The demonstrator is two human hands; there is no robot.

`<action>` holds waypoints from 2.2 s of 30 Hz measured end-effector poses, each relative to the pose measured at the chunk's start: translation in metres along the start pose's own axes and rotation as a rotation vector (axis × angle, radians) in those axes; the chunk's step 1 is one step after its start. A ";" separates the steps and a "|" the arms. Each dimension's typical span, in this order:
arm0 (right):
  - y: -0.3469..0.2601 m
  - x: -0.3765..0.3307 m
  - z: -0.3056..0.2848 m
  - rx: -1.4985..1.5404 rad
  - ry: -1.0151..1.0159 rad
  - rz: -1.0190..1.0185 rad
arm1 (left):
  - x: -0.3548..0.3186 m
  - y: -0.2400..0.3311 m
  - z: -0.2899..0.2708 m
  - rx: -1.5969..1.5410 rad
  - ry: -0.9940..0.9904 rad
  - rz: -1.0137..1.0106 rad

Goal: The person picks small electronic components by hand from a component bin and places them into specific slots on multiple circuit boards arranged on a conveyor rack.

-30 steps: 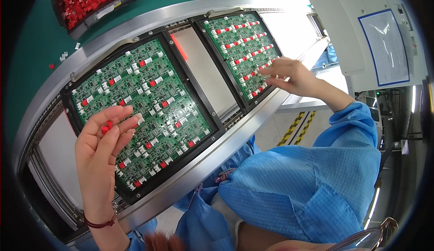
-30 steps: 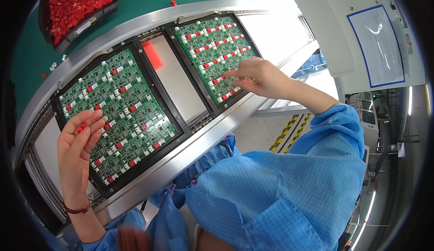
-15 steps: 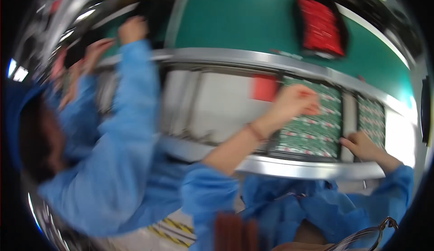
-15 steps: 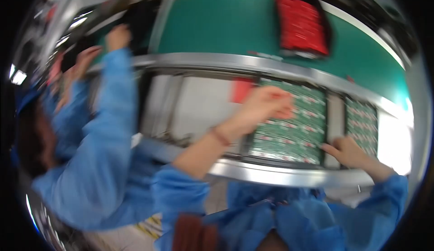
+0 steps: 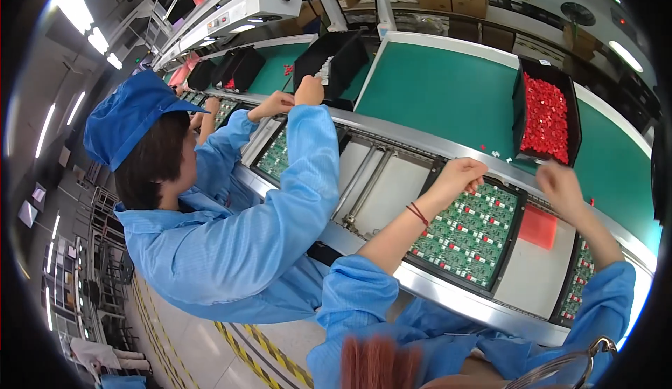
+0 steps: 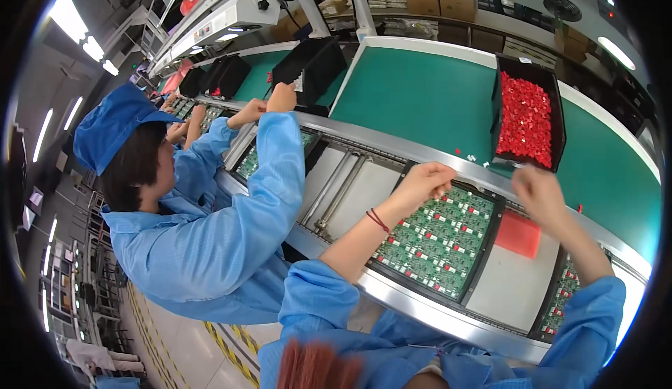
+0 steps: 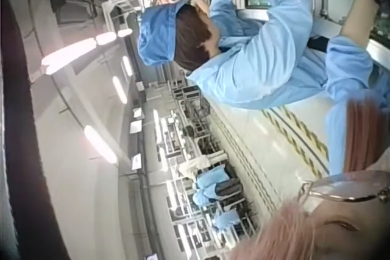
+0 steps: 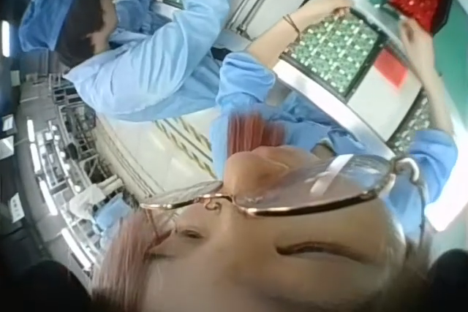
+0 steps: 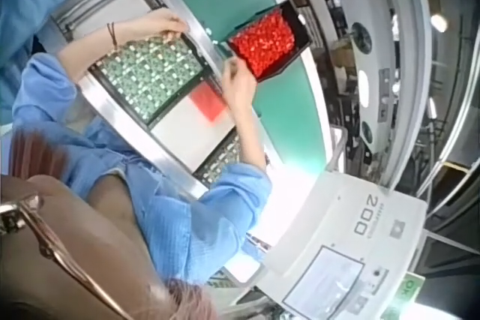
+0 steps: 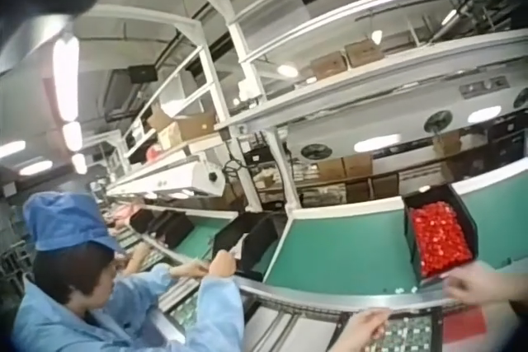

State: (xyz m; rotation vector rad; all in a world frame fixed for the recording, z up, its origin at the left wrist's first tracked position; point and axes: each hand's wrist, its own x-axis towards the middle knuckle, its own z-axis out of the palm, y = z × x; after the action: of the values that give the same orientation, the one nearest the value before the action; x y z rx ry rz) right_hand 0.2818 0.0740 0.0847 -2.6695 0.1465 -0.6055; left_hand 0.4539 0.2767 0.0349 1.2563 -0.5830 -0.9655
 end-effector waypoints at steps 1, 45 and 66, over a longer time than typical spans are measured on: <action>0.006 0.018 -0.003 0.006 0.046 0.090 | -0.001 -0.001 -0.003 -0.016 0.007 -0.009; 0.063 0.083 0.031 -0.559 0.169 0.079 | 0.014 0.004 -0.022 0.182 0.013 0.112; -0.022 0.042 0.005 0.985 0.063 0.592 | 0.009 -0.002 -0.049 1.040 -0.114 0.301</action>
State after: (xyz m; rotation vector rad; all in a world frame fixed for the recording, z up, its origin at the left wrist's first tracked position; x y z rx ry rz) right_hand 0.3223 0.0876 0.1062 -1.5477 0.4871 -0.4027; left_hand 0.4981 0.2947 0.0200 1.9367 -1.4257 -0.4501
